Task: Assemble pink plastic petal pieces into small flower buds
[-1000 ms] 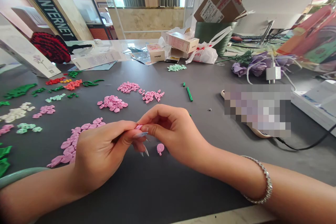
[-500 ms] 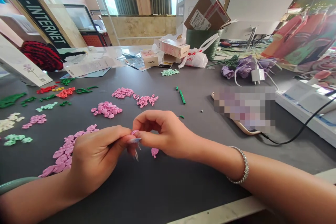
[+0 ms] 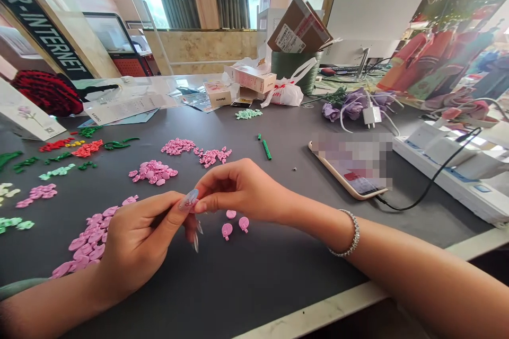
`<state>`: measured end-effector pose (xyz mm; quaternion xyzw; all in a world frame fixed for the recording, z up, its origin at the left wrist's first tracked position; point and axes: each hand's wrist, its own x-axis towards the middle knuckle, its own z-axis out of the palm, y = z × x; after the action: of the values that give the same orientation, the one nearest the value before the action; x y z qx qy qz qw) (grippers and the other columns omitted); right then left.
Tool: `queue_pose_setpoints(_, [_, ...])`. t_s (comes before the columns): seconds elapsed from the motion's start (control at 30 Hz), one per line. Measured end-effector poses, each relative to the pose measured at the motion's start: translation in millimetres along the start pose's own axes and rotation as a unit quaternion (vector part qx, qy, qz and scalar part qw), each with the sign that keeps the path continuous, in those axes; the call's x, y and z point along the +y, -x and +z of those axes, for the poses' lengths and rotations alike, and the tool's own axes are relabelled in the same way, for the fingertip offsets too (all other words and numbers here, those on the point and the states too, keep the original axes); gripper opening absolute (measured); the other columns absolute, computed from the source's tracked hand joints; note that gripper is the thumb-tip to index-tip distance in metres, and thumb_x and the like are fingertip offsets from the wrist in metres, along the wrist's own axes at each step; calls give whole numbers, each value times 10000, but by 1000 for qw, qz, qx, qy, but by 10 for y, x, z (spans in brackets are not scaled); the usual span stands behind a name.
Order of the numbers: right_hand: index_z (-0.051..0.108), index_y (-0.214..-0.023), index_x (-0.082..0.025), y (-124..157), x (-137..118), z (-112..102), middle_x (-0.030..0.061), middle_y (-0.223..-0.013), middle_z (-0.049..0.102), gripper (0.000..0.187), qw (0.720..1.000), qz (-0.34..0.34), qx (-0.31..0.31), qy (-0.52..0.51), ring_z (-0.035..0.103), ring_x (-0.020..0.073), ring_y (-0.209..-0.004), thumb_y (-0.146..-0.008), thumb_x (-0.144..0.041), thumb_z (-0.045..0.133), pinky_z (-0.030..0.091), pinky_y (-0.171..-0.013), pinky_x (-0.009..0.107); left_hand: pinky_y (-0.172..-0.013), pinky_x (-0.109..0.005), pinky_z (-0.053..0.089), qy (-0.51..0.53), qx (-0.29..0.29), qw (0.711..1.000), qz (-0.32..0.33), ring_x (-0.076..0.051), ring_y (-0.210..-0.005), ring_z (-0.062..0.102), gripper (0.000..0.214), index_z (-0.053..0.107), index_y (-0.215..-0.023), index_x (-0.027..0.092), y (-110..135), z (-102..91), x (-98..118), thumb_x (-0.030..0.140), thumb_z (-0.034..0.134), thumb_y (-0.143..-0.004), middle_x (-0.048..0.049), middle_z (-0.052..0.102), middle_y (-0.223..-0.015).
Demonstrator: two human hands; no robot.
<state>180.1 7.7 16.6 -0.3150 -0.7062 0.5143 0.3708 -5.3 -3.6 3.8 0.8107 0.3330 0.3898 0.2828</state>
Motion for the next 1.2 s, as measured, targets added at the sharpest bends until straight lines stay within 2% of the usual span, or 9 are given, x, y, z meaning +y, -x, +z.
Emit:
queue_pose_setpoints(0.07, [655, -936, -135, 42, -86, -106, 28, -815, 647, 231, 996, -5, 7, 87, 584, 109, -693, -820, -332, 623, 453, -604, 209, -486, -155, 418, 16, 1, 1000, -19, -67, -455, 540, 341, 563, -605, 160, -5, 8, 2, 262, 432, -902, 34, 570, -508])
queue_pose_setpoints(0.13, [640, -1032, -169, 165, -170, -291, 24, -856, 662, 245, 970, 3, 67, 234, 600, 118, -718, -858, -328, 573, 441, -633, 220, -451, -152, 425, 43, -8, 998, -47, -71, -428, 537, 331, 560, -604, 157, -7, 17, 0, 279, 438, -887, 33, 558, -490])
queue_pose_setpoints(0.2, [627, -989, -182, 381, -215, -538, 37, -881, 664, 236, 910, 19, 174, 377, 604, 127, -708, -896, -362, 505, 414, -653, 240, -425, -151, 429, 66, -27, 995, -76, -77, -406, 537, 331, 557, -594, 154, -9, 26, -4, 287, 435, -872, 31, 545, -471])
queue_pose_setpoints(0.3, [547, -785, -197, 820, -179, -922, 52, -678, 634, 331, 794, 83, 328, 504, 560, 143, -610, -933, -453, 399, 346, -616, 271, -402, -154, 413, 67, -55, 991, -104, -79, -382, 515, 345, 535, -546, 154, -13, 32, -6, 287, 432, -847, 27, 522, -444])
queue_pose_setpoints(0.4, [479, -660, -211, 1226, -66, -1159, 82, -619, 619, 423, 716, 126, 406, 554, 508, 165, -545, -927, -511, 345, 306, -593, 302, -372, -160, 379, 62, -71, 989, -116, -78, -362, 483, 344, 526, -542, 156, -18, 43, -8, 307, 437, -838, 30, 502, -440])
queue_pose_setpoints(0.53, [530, -683, -212, 1479, 73, -1176, 98, -702, 653, 445, 728, 129, 424, 523, 550, 194, -604, -931, -534, 347, 335, -633, 317, -374, -177, 312, -2, -68, 996, -63, -77, -375, 407, 383, 500, -495, 165, -19, 68, -21, 303, 411, -841, 35, 445, -411])
queue_pose_setpoints(0.77, [525, -710, -209, 1477, 248, -1093, 100, -683, 623, 561, 716, 146, 405, 550, 539, 230, -609, -891, -654, 237, 338, -593, 321, -412, -218, 200, -124, -65, 989, 51, -77, -425, 240, 376, 274, -471, 171, -12, 78, -30, 234, 369, -829, 50, 259, -443])
queue_pose_setpoints(0.97, [513, -716, -198, 1515, 275, -1021, 77, -645, 582, 502, 717, 111, 409, 554, 510, 191, -576, -909, -597, 276, 335, -580, 299, -426, -221, 185, -193, -101, 973, 71, -84, -446, 226, 326, 181, -549, 182, -15, 114, -35, 226, 349, -824, 51, 227, -474])
queue_pose_setpoints(1.2, [499, -734, -192, 1575, 290, -987, 63, -656, 554, 467, 721, 94, 401, 557, 485, 175, -585, -916, -571, 295, 342, -595, 291, -437, -221, 191, -208, -81, 972, 71, -87, -455, 220, 329, 185, -553, 183, -14, 114, -27, 242, 350, -831, 50, 209, -490])
